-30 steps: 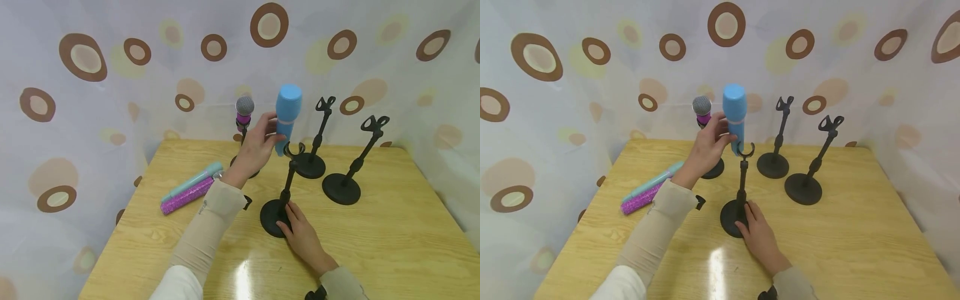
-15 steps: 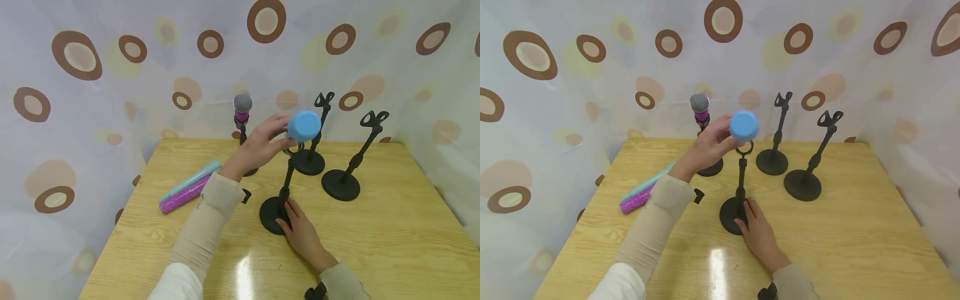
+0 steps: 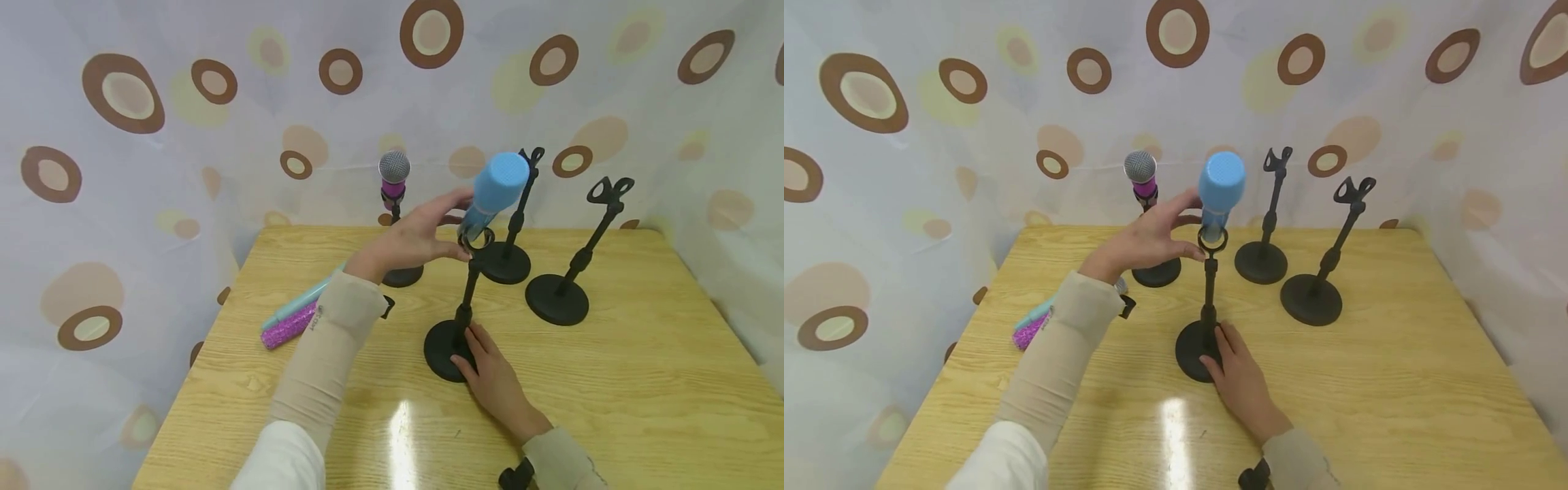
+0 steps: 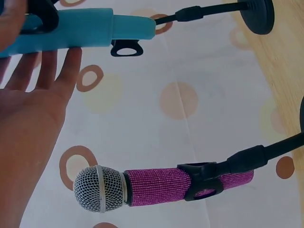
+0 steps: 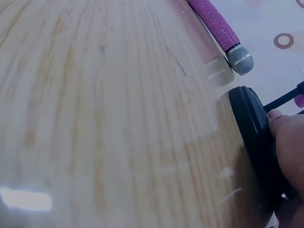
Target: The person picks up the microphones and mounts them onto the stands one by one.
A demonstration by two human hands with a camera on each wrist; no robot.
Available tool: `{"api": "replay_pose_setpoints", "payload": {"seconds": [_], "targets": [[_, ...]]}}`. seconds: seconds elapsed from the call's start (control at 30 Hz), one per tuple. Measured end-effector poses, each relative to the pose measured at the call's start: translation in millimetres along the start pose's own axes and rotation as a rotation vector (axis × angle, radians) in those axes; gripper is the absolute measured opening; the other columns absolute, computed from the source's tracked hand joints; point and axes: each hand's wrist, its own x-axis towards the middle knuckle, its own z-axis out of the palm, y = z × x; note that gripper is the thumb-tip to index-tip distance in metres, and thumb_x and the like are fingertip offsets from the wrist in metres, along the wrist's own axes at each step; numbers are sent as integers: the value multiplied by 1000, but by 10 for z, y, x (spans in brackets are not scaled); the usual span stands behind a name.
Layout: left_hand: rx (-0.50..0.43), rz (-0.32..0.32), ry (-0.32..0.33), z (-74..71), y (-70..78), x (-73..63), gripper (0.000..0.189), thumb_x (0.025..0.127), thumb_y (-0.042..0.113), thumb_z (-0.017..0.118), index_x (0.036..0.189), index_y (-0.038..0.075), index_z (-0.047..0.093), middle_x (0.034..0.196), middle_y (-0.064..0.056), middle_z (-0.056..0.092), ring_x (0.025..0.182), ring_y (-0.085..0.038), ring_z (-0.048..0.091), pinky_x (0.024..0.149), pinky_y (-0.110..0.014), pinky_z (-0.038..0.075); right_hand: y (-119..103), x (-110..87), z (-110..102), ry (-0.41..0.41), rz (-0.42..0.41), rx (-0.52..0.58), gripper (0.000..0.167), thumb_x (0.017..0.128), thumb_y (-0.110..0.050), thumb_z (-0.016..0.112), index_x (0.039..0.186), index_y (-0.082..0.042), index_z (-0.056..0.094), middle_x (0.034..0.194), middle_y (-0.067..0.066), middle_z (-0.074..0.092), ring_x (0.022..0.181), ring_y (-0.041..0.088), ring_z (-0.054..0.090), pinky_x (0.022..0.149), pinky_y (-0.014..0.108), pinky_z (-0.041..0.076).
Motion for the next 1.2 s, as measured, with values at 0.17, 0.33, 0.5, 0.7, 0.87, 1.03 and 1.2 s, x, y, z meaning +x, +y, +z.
{"api": "replay_pose_setpoints", "payload": {"seconds": [0.17, 0.33, 0.5, 0.7, 0.87, 1.03, 1.2], "targets": [[144, 23, -14, 9, 28, 43, 84, 81, 3, 80, 150, 8, 33, 150, -8, 44, 140, -18, 42, 113, -25, 40, -2, 12, 1, -24, 16, 12, 60, 97, -25, 64, 141, 11, 45, 152, 27, 39, 136, 43, 46, 102, 55, 48], [295, 40, 14, 34, 78, 82, 80, 78, 3, 82, 146, 4, 38, 143, -11, 49, 134, -22, 47, 113, -31, 40, -4, 39, 7, -28, 24, 22, 60, 98, -26, 63, 142, 10, 45, 152, 27, 39, 137, 42, 45, 103, 55, 47], [301, -12, 20, 59, 109, 61, 82, 80, -3, 78, 148, 7, 34, 148, -9, 46, 140, -21, 43, 117, -31, 36, -7, 47, 4, -38, 32, 22, 60, 97, -26, 64, 142, 10, 45, 152, 27, 39, 137, 43, 44, 104, 55, 47], [306, -41, 19, 94, 109, 51, 81, 83, -1, 77, 148, 11, 31, 149, -7, 46, 141, -19, 43, 115, -30, 38, 12, 34, 10, -34, 32, 16, 61, 97, -26, 64, 142, 10, 45, 152, 27, 38, 137, 43, 44, 104, 55, 47], [316, -11, 18, 113, 101, 51, 72, 84, 1, 76, 144, 8, 37, 142, -8, 54, 135, -21, 51, 112, -29, 42, 13, 22, 0, -25, 23, 24, 60, 97, -24, 64, 141, 11, 45, 152, 28, 39, 136, 44, 45, 103, 55, 47], [384, 42, 47, 145, 98, 36, 52, 86, 4, 76, 132, 6, 51, 129, -7, 64, 124, -19, 61, 106, -24, 46, 0, 14, -18, -22, 25, 32, 60, 97, -24, 65, 141, 12, 45, 152, 28, 39, 136, 44, 46, 102, 55, 47], [437, 72, 81, 204, 90, 13, 46, 88, 8, 74, 131, 8, 56, 128, -4, 67, 123, -19, 62, 106, -24, 47, 17, 6, -12, -5, 19, 26, 60, 96, -23, 66, 141, 11, 45, 152, 27, 39, 136, 43, 46, 102, 53, 48]]}}
